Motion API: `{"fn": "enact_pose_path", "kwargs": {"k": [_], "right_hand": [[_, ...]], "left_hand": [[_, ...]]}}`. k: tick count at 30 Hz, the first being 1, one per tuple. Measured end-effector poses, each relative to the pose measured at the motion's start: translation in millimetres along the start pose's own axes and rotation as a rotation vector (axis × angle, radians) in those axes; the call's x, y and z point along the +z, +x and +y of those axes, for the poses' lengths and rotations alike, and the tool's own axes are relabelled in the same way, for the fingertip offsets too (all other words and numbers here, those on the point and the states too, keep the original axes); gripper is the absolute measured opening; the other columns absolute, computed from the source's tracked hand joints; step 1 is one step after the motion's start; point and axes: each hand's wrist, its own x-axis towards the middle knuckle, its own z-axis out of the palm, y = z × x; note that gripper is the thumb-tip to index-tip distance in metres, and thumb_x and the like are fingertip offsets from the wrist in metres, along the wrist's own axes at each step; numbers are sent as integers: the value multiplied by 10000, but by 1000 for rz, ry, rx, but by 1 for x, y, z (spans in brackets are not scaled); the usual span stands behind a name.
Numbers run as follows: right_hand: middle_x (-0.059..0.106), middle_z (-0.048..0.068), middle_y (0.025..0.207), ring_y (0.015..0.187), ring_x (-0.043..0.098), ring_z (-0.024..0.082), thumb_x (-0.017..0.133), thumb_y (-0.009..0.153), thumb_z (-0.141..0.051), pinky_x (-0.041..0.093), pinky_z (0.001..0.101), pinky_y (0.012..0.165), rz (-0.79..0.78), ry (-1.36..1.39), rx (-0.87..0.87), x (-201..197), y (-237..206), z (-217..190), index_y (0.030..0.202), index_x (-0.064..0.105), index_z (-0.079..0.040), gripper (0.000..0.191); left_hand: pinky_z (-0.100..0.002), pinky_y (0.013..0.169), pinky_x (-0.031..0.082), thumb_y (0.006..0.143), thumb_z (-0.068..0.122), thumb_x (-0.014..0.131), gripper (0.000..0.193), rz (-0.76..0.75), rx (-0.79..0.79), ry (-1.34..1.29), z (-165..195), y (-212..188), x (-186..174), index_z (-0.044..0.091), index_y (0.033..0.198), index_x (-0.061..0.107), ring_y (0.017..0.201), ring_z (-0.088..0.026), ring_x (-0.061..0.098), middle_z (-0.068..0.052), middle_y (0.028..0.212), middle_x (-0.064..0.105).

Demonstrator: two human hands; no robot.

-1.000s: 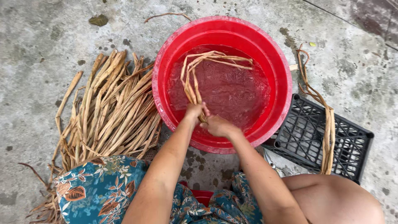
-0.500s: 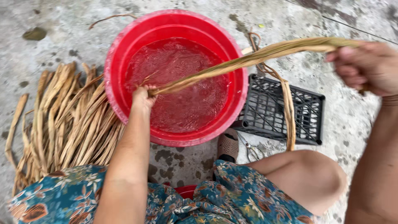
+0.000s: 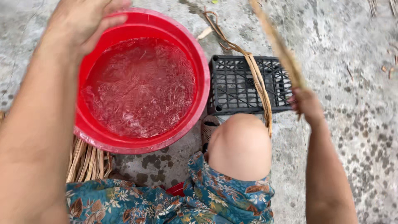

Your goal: The person unties a bundle of dried plant strips and repeatedly submerges them in a red basin of water. The person washes and agitates the strips by hand, then places the wet strips into a black plastic crate.

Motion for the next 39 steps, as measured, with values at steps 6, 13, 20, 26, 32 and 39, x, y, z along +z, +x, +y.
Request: {"fn": "enact_pose_path", "kwargs": {"k": [6,13,20,26,32,39], "right_hand": [[633,80,729,565,551,152,587,1048,-280,461,335,513,-16,-335,131,52,-11,62,1157,667,-81,240],[756,187,866,846,724,367,571,1062,-379,542,495,760,59,-697,32,50,-18,105,1172,668,-47,363],[690,268,1208,1153,634,430,565,1009,-491,511,523,966,-39,-1026,125,44,-19,59,1343,647,-73,542],[699,226,1221,1138,657,348,614,989,-432,535,457,949,-87,-1001,-257,100,28,-92,1391,624,-89,528],[708,183,1234,1123,680,266,663,970,-374,558,392,932,-341,-751,-707,243,12,-235,1439,600,-106,544],[748,129,1242,1028,740,181,746,915,-334,613,326,839,-619,-1182,-974,325,-47,-279,1472,600,-173,598]], "left_hand": [[-376,1027,536,1043,326,521,527,134,-510,525,0,-61,-21,113,1522,471,1215,-241,652,-132,1450,591],[-382,897,545,1074,263,577,471,259,-578,414,-74,-129,-148,53,1495,544,1144,-283,666,-144,1351,655],[-293,694,507,1100,199,617,393,368,-499,332,-135,-211,-285,8,1443,624,828,-163,606,-128,1059,652],[-408,945,526,891,439,809,526,602,-553,1030,-153,-263,-332,48,1231,720,1062,-288,684,-169,1178,722],[-473,1004,466,867,387,726,435,555,-712,1129,-178,-306,-341,141,1225,722,1168,-380,610,-189,1259,667],[-484,1015,525,949,399,694,504,228,-1144,1098,-241,-354,-340,-48,1181,719,1176,-402,658,-255,1280,678]]}}
